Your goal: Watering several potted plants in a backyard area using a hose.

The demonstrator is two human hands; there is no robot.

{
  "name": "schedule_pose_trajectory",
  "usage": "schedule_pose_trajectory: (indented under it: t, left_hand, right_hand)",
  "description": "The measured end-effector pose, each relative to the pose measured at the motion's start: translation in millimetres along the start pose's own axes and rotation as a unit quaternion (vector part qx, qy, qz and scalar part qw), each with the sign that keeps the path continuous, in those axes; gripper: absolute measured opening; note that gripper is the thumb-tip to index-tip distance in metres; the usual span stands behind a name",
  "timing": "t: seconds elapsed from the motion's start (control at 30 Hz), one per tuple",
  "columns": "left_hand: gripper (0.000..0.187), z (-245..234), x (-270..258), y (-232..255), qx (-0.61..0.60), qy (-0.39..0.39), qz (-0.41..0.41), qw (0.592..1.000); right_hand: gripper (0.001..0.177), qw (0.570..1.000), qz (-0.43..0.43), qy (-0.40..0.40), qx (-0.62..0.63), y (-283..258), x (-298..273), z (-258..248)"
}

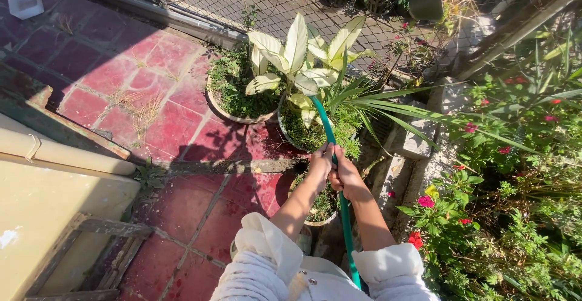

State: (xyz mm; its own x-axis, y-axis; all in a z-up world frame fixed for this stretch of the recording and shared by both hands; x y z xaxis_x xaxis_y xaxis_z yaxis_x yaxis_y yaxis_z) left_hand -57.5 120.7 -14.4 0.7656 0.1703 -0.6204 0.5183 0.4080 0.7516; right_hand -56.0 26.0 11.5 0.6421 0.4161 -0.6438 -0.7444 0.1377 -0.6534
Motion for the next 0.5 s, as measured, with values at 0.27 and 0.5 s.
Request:
schedule_pose_trajectory:
  t: [0.27,0.5]
  left_hand:
    - [0.032,-17,36,-31,-0.008,-0.013,0.045,0.999]
    - [0.034,-24,31,-20,0.009,-0.007,0.030,0.999]
  right_hand:
    - [0.062,0.999,0.042,0.022,-0.025,8,12,3]
    - [0.061,0.998,0.053,0.033,-0.006,13,21,7]
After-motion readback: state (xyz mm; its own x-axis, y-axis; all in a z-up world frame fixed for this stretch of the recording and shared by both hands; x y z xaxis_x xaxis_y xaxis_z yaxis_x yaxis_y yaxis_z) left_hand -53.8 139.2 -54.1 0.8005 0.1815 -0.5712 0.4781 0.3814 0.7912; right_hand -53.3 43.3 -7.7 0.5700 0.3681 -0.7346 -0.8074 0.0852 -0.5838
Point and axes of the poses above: each hand's wrist, its own x-axis towards the middle knuckle, its own z-axis out of the palm, y = z × x, the point moved 3 cm from there along x, towards the middle knuckle, and after that the axes turned 7 degrees about x, right-handed, at the moved point
